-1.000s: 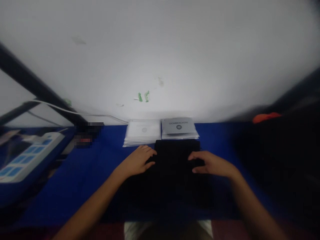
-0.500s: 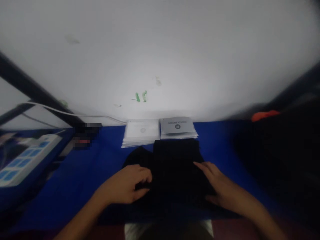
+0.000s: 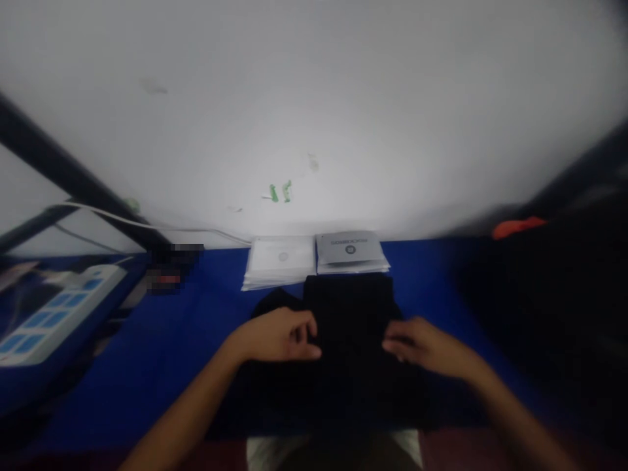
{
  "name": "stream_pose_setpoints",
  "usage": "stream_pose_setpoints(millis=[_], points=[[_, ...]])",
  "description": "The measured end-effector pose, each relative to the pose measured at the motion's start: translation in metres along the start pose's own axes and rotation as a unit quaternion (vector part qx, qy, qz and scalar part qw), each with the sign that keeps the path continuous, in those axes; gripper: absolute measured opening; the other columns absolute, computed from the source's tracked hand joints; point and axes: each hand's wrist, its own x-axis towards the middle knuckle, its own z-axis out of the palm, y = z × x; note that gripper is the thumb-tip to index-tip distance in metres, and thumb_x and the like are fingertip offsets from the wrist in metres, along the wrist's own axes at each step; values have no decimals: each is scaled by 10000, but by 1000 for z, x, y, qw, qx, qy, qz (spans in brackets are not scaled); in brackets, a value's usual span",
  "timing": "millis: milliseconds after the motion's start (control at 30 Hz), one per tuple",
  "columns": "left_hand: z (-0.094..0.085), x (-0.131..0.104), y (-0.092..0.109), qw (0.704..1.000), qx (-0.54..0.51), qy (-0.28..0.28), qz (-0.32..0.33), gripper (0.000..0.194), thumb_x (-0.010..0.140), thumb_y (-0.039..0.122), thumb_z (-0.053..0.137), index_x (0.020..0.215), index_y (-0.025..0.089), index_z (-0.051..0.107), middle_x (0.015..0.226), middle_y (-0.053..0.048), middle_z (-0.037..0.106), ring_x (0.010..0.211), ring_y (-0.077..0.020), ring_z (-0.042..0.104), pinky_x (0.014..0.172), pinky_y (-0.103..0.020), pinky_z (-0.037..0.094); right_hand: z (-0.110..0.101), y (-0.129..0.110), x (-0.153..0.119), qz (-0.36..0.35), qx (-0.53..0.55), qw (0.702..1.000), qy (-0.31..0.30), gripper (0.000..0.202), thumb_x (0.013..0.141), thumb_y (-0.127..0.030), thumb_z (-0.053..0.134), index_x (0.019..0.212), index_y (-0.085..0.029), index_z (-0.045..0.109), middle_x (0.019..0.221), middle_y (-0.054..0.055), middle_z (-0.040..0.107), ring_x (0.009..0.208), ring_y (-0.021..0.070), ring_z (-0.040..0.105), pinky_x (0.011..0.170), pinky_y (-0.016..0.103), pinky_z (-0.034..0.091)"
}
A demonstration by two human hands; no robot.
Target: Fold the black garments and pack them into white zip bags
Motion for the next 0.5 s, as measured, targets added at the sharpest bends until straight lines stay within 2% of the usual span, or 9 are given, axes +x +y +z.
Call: stream_pose_setpoints(millis=[67, 100, 167, 200, 233, 300, 400, 500], points=[[-5, 22, -2, 999, -14, 30, 22, 390, 801, 523, 641, 1039, 215, 628, 842, -25, 698, 704, -155, 635, 611, -231, 453, -15, 9, 26, 12, -17, 992, 123, 342, 940, -482, 456, 853, -196, 623, 735, 27, 670, 673, 170, 618, 625, 268, 429], [-6, 32, -5, 998, -19, 43, 28, 393, 805, 527, 634, 1043, 214, 624, 858, -30, 696, 721, -161, 636, 624, -240, 456, -23, 15, 39, 39, -48, 977, 204, 335, 930, -480, 460, 855, -194, 616, 762, 41, 674, 697, 183, 618, 642, 280, 428], [-4, 49, -14, 997, -27, 68, 26, 390, 810, 529, 626, 1036, 211, 619, 860, -35, 693, 733, -169, 637, 639, -253, 459, -40, 27, 64, 132, -125, 925, 334, 318, 905, -474, 483, 938, -187, 615, 889, 87, 687, 782, 224, 626, 663, 308, 420], [-3, 55, -20, 996, -32, 77, 23, 383, 810, 527, 626, 1025, 210, 620, 858, -35, 691, 735, -171, 637, 641, -256, 460, -47, 34, 75, 175, -145, 900, 373, 342, 886, -497, 501, 971, -186, 615, 951, 107, 682, 815, 245, 624, 661, 318, 411], [-2, 59, -25, 996, -41, 83, 19, 372, 814, 523, 624, 1014, 210, 620, 857, -34, 690, 738, -172, 637, 644, -259, 462, -54, 41, 84, 203, -141, 891, 380, 356, 856, -519, 534, 948, -186, 622, 949, 115, 678, 821, 259, 619, 654, 322, 402], [1, 61, -34, 993, -73, 88, 14, 341, 829, 511, 609, 990, 210, 616, 838, -25, 683, 727, -166, 635, 645, -259, 468, -63, 53, 98, 213, -62, 903, 369, 344, 769, -531, 628, 787, -187, 630, 816, 100, 665, 780, 260, 604, 637, 317, 386], [5, 62, -44, 985, -129, 112, 6, 293, 858, 479, 580, 938, 198, 600, 767, -5, 656, 668, -145, 623, 630, -250, 468, -66, 65, 109, 172, 61, 920, 347, 337, 646, -496, 725, 594, -195, 584, 610, 37, 596, 648, 207, 561, 593, 292, 376], [8, 64, -49, 979, -151, 134, 2, 267, 864, 451, 573, 906, 187, 593, 748, -1, 639, 611, -127, 602, 588, -237, 452, -62, 65, 112, 122, 135, 915, 360, 335, 641, -494, 691, 579, -203, 537, 538, -11, 531, 562, 160, 514, 547, 272, 390]])
